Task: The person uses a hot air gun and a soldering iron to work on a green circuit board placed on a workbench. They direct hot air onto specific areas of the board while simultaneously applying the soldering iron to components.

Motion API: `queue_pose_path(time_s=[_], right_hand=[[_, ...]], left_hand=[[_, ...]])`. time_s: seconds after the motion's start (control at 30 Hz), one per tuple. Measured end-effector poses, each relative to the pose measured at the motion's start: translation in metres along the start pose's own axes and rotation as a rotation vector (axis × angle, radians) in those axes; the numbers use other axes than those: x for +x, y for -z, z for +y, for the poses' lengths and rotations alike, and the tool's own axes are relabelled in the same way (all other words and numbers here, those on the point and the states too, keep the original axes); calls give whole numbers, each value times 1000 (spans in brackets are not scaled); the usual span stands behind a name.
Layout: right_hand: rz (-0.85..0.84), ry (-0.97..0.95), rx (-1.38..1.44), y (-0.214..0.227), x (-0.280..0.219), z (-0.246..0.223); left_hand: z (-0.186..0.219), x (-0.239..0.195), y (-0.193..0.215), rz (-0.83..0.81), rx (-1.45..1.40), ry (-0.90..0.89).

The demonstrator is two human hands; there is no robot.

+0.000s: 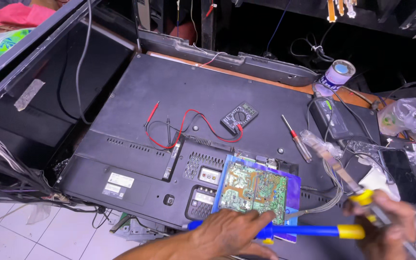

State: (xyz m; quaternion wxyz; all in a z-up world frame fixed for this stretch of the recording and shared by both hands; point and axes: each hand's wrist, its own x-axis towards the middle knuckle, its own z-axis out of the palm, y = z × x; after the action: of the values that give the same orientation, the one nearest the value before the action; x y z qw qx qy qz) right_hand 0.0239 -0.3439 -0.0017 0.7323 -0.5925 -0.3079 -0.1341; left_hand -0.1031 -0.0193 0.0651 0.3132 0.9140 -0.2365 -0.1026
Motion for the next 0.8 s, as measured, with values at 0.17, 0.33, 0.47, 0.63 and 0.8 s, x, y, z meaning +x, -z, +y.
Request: queue_pose_path(time_s=[0.17, 0.33, 0.47, 0.63, 0.8], right_hand=[[-294, 0, -10, -2, -16, 20], [-327, 33, -25, -13, -39, 51], [-555, -55, -239, -44, -41, 27], [-521, -93, -215, -59, -41, 14], [-429, 94, -182, -103, -30, -15]], left_hand=[[13, -20, -2, -229, -91, 86], [20, -35, -12, -153, -102, 206], [24, -36, -18, -126, -129, 355], [20, -35, -13, -249, -220, 451], [22, -39, -43, -25, -59, 332]])
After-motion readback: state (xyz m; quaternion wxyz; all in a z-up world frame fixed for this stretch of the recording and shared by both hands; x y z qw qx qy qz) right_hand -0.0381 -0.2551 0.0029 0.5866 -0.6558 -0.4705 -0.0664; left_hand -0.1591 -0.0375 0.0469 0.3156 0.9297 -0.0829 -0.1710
